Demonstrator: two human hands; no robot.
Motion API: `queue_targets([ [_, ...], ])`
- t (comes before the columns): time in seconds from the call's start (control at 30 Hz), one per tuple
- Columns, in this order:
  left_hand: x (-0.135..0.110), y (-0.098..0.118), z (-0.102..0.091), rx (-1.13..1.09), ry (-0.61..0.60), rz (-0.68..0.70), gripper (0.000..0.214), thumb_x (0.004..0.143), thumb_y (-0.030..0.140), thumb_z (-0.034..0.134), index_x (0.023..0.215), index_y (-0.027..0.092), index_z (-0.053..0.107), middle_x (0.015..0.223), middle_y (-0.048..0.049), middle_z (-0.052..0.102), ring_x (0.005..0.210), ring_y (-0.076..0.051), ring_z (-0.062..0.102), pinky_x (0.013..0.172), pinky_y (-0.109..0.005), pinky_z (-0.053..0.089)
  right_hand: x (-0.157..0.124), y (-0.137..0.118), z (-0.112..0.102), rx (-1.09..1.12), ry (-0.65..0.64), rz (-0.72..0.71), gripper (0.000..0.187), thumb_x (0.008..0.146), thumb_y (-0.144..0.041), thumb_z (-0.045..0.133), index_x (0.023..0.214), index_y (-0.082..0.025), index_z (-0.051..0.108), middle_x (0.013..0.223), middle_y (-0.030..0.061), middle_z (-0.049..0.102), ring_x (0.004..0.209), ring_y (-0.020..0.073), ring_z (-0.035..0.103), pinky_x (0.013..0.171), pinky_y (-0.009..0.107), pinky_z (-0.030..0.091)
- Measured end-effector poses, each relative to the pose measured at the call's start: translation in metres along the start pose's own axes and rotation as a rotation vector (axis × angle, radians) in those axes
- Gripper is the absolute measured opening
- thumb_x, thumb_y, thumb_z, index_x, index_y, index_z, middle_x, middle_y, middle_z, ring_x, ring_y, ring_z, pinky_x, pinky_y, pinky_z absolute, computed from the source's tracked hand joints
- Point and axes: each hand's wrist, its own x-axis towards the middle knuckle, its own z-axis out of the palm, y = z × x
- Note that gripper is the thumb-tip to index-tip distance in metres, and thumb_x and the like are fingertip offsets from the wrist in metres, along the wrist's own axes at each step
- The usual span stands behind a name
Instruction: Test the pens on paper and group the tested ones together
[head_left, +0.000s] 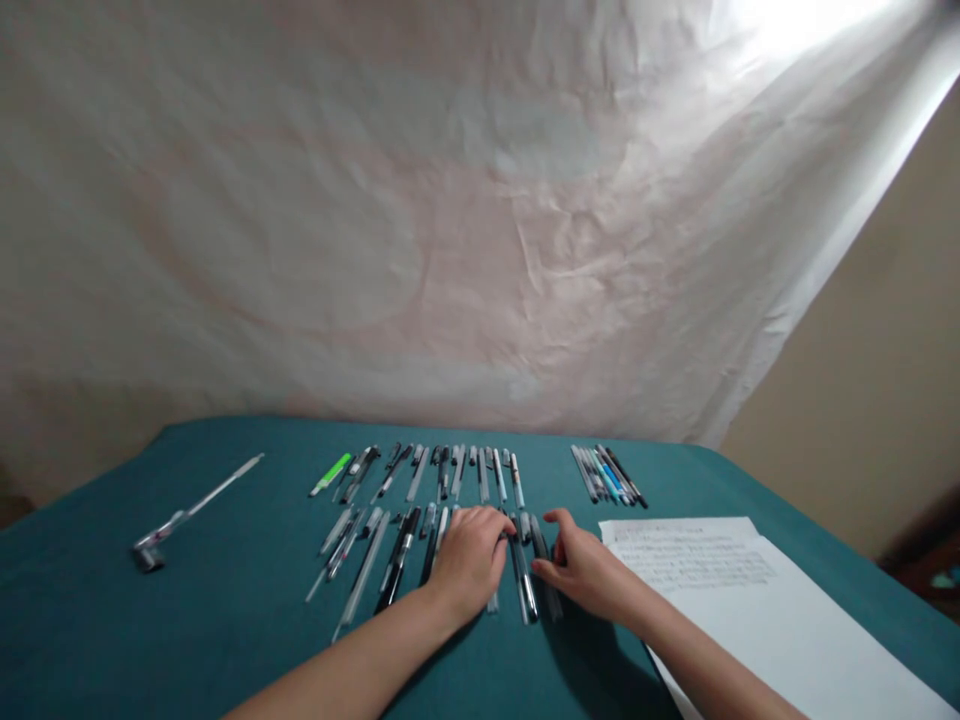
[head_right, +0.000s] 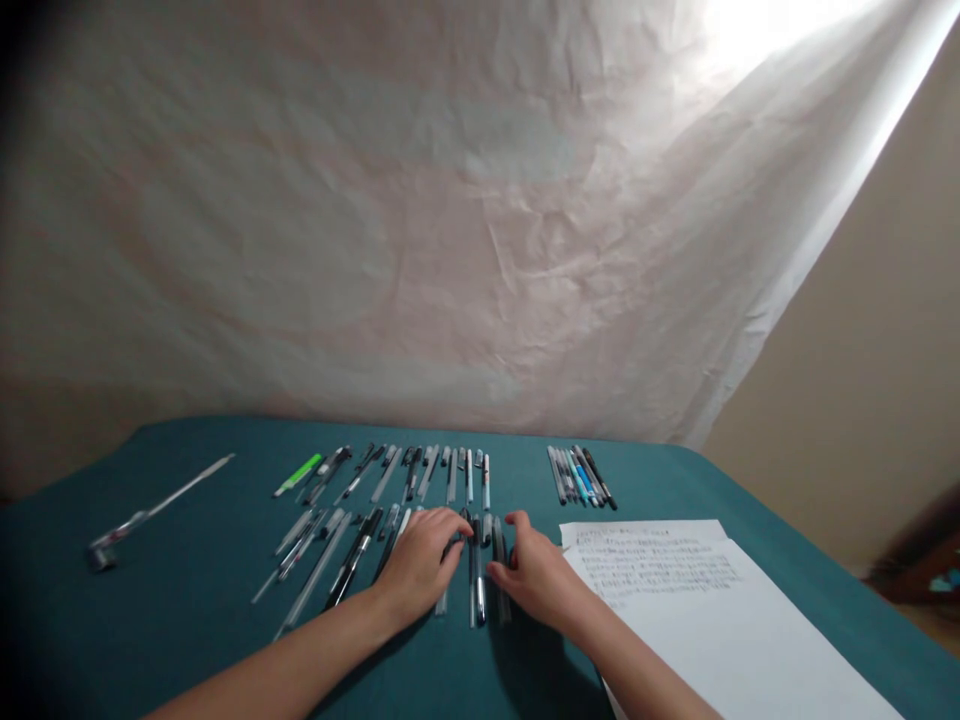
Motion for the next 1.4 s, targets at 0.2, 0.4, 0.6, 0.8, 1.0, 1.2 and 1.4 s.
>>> queue_targets([
  [0.2, -0.001, 0.003, -0.003, -0.025, 0.001, 0.018, 0.021, 0.077, 0.008, 0.046, 0.088, 0.022, 0.058, 0.090, -0.0031, 0.060, 0.091, -0.021, 0.051, 0.083, -0.034, 0.034, 0.002, 0.002, -0.001, -0.177, 0.032, 0.051, 0.049, 0.070, -0.014, 0.047, 0.118, -0.014, 0.035, 0.080, 0.0064, 0.061, 0.074, 0.0192, 0.059, 0.061, 0.024, 0.034],
  [0.4, -0.004, 0.004, -0.003, -0.112, 0.010, 0.031, 0.021, 0.078, 0.008, 0.046, 0.088, 0.021, 0.058, 0.089, -0.0035, 0.060, 0.090, -0.021, 0.052, 0.084, -0.034, 0.034, 0.001, 0.012, -0.006, -0.400, 0.025, 0.116, 0.036, 0.065, -0.008, 0.047, 0.101, -0.012, 0.046, 0.083, 0.0126, 0.063, 0.078, 0.0246, 0.060, 0.058, 0.026, 0.031],
  [0.6, 0.001, 0.011, 0.000, -0.556, 0.077, -0.132, 0.021, 0.079, 0.017, 0.051, 0.100, 0.018, 0.052, 0.100, -0.0068, 0.055, 0.084, -0.016, 0.055, 0.076, -0.029, 0.041, 0.004, 0.007, -0.017, -0.183, 0.078, 0.035, 0.024, 0.065, -0.009, 0.048, 0.088, -0.014, 0.049, 0.069, 0.0035, 0.059, 0.064, 0.0161, 0.055, 0.055, 0.022, 0.030],
  [0.8, 0.003, 0.024, 0.003, -1.141, -0.029, -0.516, 0.043, 0.070, 0.034, 0.065, 0.105, 0.013, 0.050, 0.105, -0.0115, 0.056, 0.085, -0.017, 0.057, 0.071, -0.027, 0.043, -0.007, -0.027, -0.023, 0.350, -0.041, -0.191, 0.011, 0.076, -0.023, 0.044, 0.077, -0.014, 0.051, 0.063, -0.0025, 0.047, 0.056, 0.0093, 0.041, 0.049, 0.018, 0.029],
  [1.0, -0.001, 0.029, 0.000, -1.325, -0.089, -0.534, 0.028, 0.069, 0.036, 0.067, 0.084, 0.013, 0.060, 0.082, -0.0056, 0.063, 0.079, -0.017, 0.058, 0.071, -0.026, 0.041, -0.017, -0.042, -0.018, 0.433, -0.054, -0.199, 0.010, 0.074, -0.020, 0.046, 0.065, -0.015, 0.046, 0.058, -0.0045, 0.039, 0.055, 0.0077, 0.033, 0.049, 0.018, 0.027],
  [1.2, 0.015, 0.017, -0.011, -1.553, 0.109, -0.685, 0.023, 0.062, 0.025, 0.075, 0.074, 0.011, 0.061, 0.066, -0.0005, 0.061, 0.058, -0.010, 0.056, 0.058, -0.021, 0.040, -0.021, -0.044, -0.023, 0.438, -0.188, -0.187, 0.005, 0.068, -0.014, 0.045, 0.065, -0.015, 0.048, 0.055, -0.0063, 0.036, 0.051, 0.0065, 0.031, 0.045, 0.017, 0.023],
  [1.4, 0.035, -0.020, -0.027, -1.641, 0.470, -0.753, 0.009, 0.082, 0.018, 0.056, 0.074, 0.014, 0.054, 0.073, -0.0016, 0.062, 0.058, -0.006, 0.057, 0.054, -0.016, 0.044, -0.024, -0.042, -0.039, 0.338, -0.262, -0.131, 0.018, 0.068, -0.014, 0.046, 0.076, -0.014, 0.061, 0.053, -0.0054, 0.042, 0.048, 0.0067, 0.032, 0.042, 0.018, 0.020],
])
